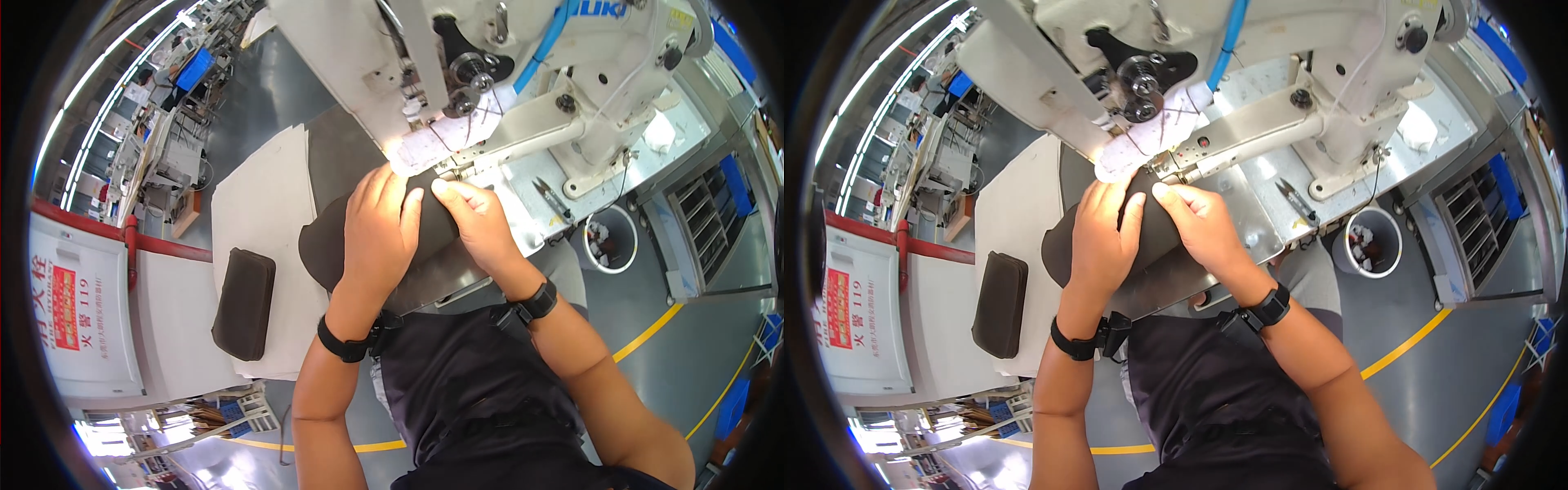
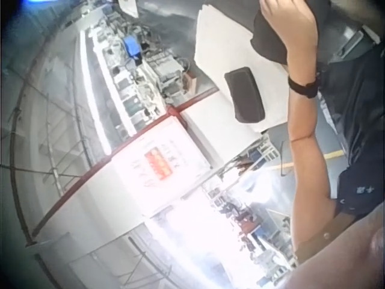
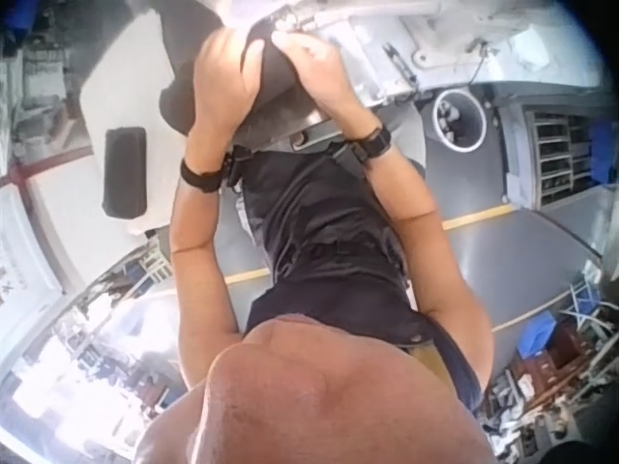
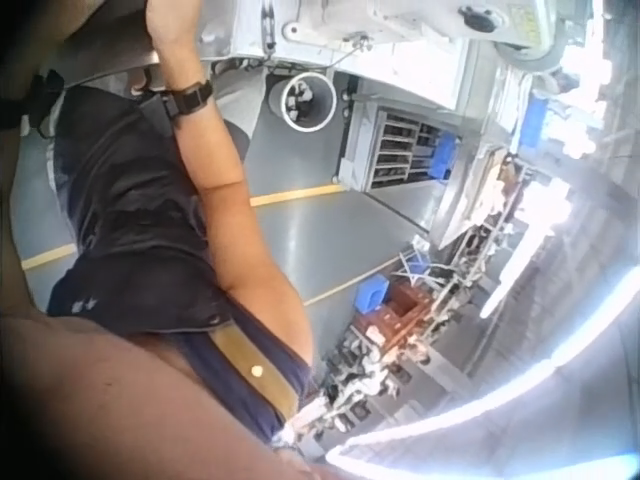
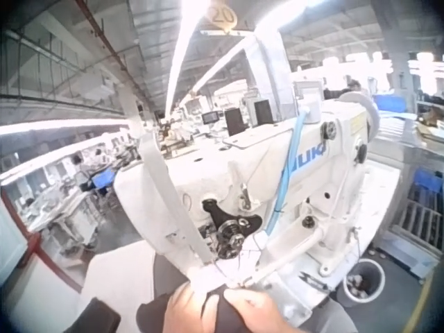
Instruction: Sewing pieces of leather using an industrial sewing machine.
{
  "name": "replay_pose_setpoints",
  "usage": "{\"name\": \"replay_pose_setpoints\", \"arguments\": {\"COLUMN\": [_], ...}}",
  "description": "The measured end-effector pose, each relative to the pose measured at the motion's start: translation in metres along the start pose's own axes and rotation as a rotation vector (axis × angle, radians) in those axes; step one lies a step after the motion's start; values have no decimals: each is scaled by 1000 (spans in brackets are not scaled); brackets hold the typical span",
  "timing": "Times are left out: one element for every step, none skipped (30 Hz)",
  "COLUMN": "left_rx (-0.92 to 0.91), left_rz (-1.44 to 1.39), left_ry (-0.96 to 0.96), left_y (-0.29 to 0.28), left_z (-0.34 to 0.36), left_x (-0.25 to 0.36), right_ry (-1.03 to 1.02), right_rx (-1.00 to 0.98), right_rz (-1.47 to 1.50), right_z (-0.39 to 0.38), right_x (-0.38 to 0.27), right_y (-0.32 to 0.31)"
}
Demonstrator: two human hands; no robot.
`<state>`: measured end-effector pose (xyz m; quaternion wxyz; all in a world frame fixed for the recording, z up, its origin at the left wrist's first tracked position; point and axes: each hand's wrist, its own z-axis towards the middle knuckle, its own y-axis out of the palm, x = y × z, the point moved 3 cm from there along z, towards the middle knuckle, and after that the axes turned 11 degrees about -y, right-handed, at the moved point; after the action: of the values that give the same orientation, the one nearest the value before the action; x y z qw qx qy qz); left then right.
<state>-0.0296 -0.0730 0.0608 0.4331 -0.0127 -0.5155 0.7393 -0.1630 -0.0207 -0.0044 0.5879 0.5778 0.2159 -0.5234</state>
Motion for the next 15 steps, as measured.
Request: {"name": "replay_pose_setpoints", "arguments": {"left_rx": [-5, 11, 24, 39, 40, 45, 37, 32, 29, 28, 29, 41, 31, 21, 35], "left_rz": [11, 3, 18, 28, 27, 20, 8, -8, -12, 10, 33, 30, 20, 7, 7], "left_ry": [-7, -10, 0, 11, 17, 22, 20, 15, 28, 34, 32, 37, 41, 36, 39], "left_y": [-1, -3, -4, -4, -5, -5, -5, -5, -5, -4, -4, -5, -5, -5, -5], "left_z": [-2, -5, -8, -11, -12, -13, -14, -13, -13, -13, -12, -11, -11, -11, -10], "left_x": [1, 2, 3, 5, 6, 6, 6, 6, 7, 7, 7, 7, 8, 8, 9], "right_ry": [16, 11, 61, 130, 110, 103, 95, 91, 105, 112, 112, 118, 120, 141, 131], "right_rx": [10, -2, -26, -35, -46, -40, -38, -24, -17, -21, -17, -12, -28, -31, -31], "right_rz": [-2, -14, -19, -27, -33, -48, -54, -72, -79, -75, -83, -104, -87, -76, -42], "right_z": [0, -1, -3, -6, -8, -9, -11, -13, -15, -15, -16, -17, -16, -16, -17], "right_x": [0, -2, -2, -1, -2, -1, -1, 0, 1, 1, 2, 1, 1, 0, -1], "right_y": [-1, -1, -2, -4, -4, -4, -5, -6, -6, -7, -7, -7, -7, -6, -5]}}
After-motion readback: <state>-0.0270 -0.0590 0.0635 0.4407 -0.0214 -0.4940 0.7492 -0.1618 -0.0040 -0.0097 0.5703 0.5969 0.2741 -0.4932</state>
